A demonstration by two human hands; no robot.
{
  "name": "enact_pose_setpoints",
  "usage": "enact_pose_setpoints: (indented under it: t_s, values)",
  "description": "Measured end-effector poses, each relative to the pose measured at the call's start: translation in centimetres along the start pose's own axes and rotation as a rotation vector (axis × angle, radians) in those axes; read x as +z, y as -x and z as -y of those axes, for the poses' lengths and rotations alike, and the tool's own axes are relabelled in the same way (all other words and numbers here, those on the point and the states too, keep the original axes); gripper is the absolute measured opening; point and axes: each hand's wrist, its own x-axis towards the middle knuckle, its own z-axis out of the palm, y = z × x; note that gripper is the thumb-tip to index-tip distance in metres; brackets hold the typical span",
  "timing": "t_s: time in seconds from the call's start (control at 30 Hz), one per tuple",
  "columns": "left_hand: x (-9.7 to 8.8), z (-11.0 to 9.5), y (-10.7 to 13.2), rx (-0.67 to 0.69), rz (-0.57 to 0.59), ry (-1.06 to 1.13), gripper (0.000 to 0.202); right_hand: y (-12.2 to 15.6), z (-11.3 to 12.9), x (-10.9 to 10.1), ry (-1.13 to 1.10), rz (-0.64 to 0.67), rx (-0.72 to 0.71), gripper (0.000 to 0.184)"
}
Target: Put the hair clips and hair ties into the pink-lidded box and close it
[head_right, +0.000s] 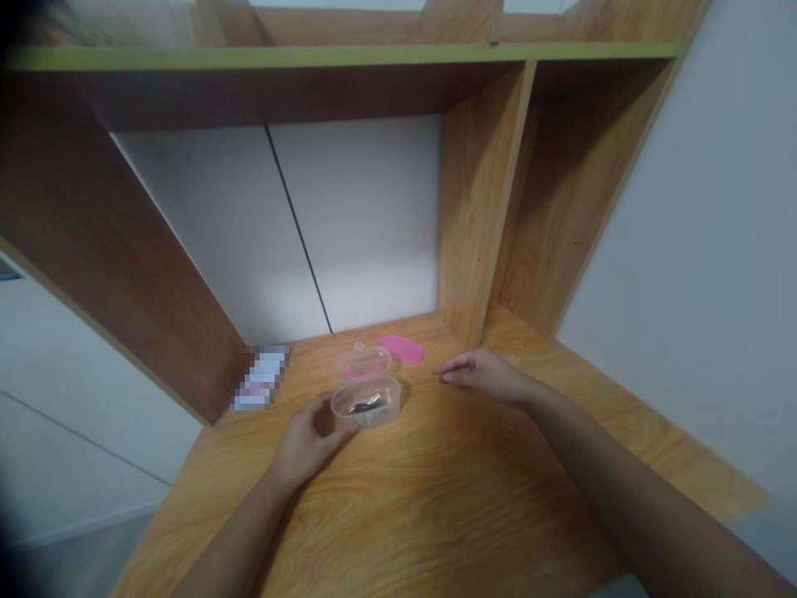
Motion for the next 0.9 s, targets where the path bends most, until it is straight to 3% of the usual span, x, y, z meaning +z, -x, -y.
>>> enact_pose_setpoints:
  t_s: [0.17, 0.33, 0.53, 0.7, 0.9]
  values:
    - [0.0, 0.2, 0.0, 0.002, -0.012, -0.013, 0.049, -1.7, 2.1, 2.2, 0.008, 0.037, -0.060, 0.055]
    - [-0.2, 0.0, 0.0, 0.011, -0.011, -0.014, 0.048, -3.4, 1.0, 2.9, 0.138, -0.025, -0.081, 0.050]
    - [-0.2, -0.1, -0.1, 0.010, -0.012, -0.027, 0.048, -3.8, -2.3, 0.2, 0.558, -0.113, 0.065, 0.029]
    - [-0.2, 0.1, -0.1, 0.021, -0.007, -0.038, 0.048, -2.8, -3.8, -2.5, 0.651, -0.143, 0.182, 0.022]
    - [-0.1, 0.2, -0.1, 0.009, -0.005, -0.048, 0.048, -2.1, -3.8, -3.6, 0.714, -0.094, 0.193, 0.018]
